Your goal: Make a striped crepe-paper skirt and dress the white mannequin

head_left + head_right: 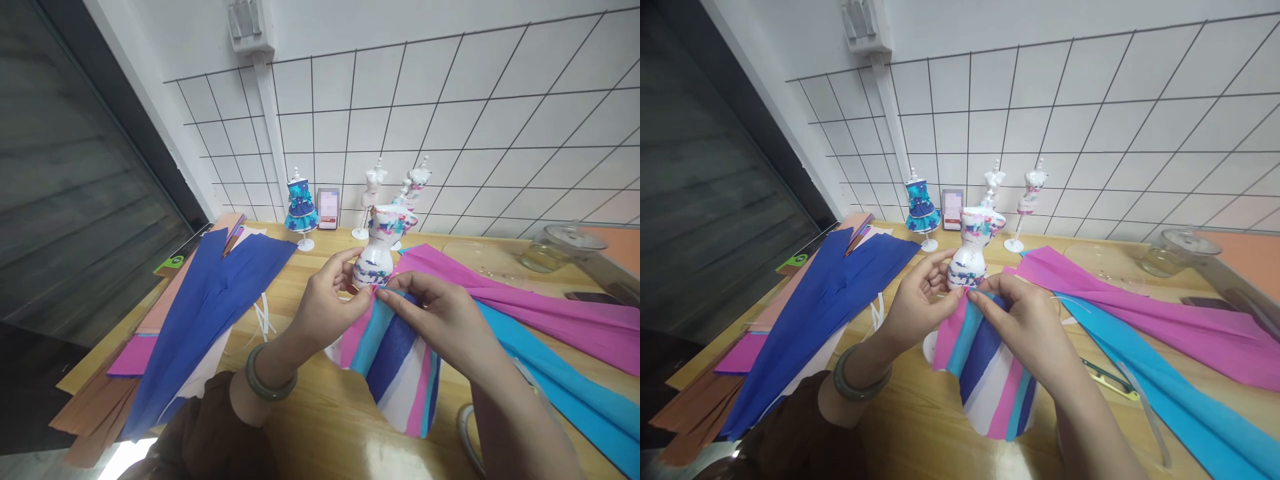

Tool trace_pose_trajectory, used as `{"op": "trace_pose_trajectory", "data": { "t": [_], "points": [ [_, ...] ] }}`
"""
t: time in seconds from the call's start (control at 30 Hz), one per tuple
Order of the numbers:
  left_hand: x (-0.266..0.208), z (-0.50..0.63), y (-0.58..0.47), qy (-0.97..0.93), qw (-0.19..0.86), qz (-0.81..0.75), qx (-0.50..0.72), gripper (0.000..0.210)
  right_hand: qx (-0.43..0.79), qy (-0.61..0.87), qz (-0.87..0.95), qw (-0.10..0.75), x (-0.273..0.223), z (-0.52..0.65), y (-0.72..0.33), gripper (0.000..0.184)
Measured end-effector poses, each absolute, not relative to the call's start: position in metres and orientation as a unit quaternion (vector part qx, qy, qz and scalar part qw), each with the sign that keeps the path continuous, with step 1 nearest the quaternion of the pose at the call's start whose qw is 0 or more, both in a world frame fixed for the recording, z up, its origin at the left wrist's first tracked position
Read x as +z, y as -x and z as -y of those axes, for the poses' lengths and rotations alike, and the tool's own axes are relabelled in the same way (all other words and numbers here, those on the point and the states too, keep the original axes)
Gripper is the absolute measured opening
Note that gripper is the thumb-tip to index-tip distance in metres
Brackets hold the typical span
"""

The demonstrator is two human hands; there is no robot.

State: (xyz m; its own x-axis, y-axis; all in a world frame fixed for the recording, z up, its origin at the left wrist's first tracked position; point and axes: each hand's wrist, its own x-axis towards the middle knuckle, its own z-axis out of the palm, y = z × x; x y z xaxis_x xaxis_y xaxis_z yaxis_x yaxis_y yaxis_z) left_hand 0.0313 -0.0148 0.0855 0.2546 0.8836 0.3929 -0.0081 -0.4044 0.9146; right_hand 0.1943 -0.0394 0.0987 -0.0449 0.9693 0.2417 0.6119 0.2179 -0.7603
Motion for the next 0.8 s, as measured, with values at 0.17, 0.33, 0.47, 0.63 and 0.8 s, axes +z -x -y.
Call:
{"op": "trace_pose_trajectory", "data": {
  "t": [0.17, 0.33, 0.47, 0.63, 0.8],
  "points": [
    [0.0854, 0.0145, -0.0314, -0.661, 0.439, -0.326, 0.514, 0.049, 0.230, 0.574, 0.687, 0.380, 0.0986, 0.0388, -0.1941, 0.026],
    [0.0843, 0.0142, -0.0310, -0.657, 0.448, -0.325, 0.512, 0.049, 0.230, 0.567, 0.689, 0.389, 0.0981, 0.0390, -0.1938, 0.026],
    [0.0846, 0.0149, -0.0309, -0.652, 0.461, -0.317, 0.511, 0.048, 0.231, 0.575, 0.681, 0.390, 0.0983, 0.0400, -0.1932, 0.025],
    [0.0854, 0.0153, -0.0317, -0.649, 0.466, -0.313, 0.513, 0.056, 0.216, 0.580, 0.687, 0.380, 0.0977, 0.0399, -0.1933, 0.025],
    [0.0828, 0.0138, -0.0334, -0.639, 0.461, -0.319, 0.526, 0.049, 0.212, 0.574, 0.696, 0.375, 0.0992, 0.0401, -0.1919, 0.026]
  ]
}}
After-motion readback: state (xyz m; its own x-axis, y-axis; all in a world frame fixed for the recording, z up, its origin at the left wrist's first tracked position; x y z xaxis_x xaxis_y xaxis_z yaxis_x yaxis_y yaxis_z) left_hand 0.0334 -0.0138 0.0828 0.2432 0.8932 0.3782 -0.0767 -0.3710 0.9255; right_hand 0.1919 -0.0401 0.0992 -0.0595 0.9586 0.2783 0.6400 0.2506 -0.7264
